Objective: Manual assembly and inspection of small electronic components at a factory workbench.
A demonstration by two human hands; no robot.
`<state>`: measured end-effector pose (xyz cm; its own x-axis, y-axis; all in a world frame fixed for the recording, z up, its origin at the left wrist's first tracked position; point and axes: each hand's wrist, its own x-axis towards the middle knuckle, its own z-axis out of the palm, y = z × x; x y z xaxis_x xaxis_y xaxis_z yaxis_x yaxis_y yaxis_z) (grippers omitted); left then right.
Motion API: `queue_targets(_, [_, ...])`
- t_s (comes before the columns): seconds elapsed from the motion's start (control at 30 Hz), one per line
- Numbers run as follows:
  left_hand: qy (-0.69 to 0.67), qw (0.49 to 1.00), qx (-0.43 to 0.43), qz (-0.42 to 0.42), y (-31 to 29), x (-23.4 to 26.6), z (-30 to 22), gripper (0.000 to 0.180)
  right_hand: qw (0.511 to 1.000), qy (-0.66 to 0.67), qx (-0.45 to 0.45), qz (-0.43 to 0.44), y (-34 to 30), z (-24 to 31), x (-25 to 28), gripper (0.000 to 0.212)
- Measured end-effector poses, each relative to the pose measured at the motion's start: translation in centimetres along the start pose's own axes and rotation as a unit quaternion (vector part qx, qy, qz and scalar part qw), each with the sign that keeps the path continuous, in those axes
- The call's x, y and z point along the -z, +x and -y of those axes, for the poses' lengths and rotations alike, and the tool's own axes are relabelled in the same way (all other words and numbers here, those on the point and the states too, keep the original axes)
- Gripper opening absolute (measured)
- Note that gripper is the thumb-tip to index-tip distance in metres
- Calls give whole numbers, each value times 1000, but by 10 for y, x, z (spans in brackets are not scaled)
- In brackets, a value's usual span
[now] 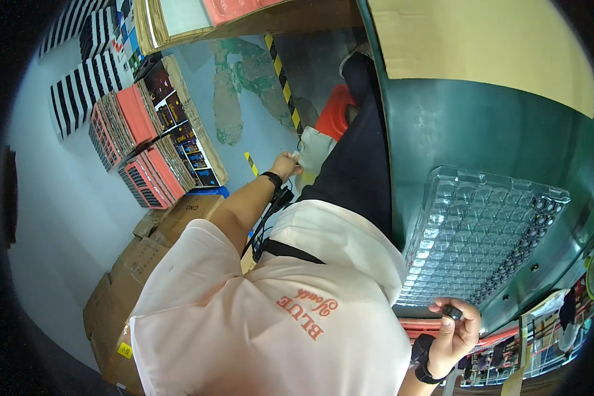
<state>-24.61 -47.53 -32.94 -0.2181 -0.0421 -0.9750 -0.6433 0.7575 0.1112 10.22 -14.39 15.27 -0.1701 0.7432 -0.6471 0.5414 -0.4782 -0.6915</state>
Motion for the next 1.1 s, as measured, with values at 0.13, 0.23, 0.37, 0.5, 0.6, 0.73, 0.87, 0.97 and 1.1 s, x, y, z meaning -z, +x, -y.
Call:
queue_targets(0.13, [12,1000,-22,14,1,-9,-11,12,1000,20,9,-7,2,-17,3,35])
queue_targets(0.23, [36,999,11,7,-14,-34,-24,12,999,31,22,-25,0,-37,11,36])
queue_targets(0.37, [96,991,0,95,35,2,-21,15,996,57,63,-39,1,-60,27,36])
queue_targets(0.5, [605,756,-247,40,25,-19,-53,32,986,78,112,-92,-22,-96,40,27])
queue_targets(0.6, [527,823,-161,134,28,-8,-75,31,976,99,143,-135,-31,-128,39,21])
queue_targets(0.73, [449,874,-78,165,8,-13,-109,30,955,134,180,-196,-74,-177,24,19])
queue_targets(0.87, [451,875,-62,162,-21,-13,-120,29,943,157,179,-233,-142,-231,1,19])
queue_targets(0.97, [454,874,-69,161,-44,-17,-116,29,928,155,201,-273,-183,-264,-10,18])
queue_targets(1.1, [464,870,-65,153,-75,-18,-100,28,905,162,252,-303,-221,-308,-15,17])
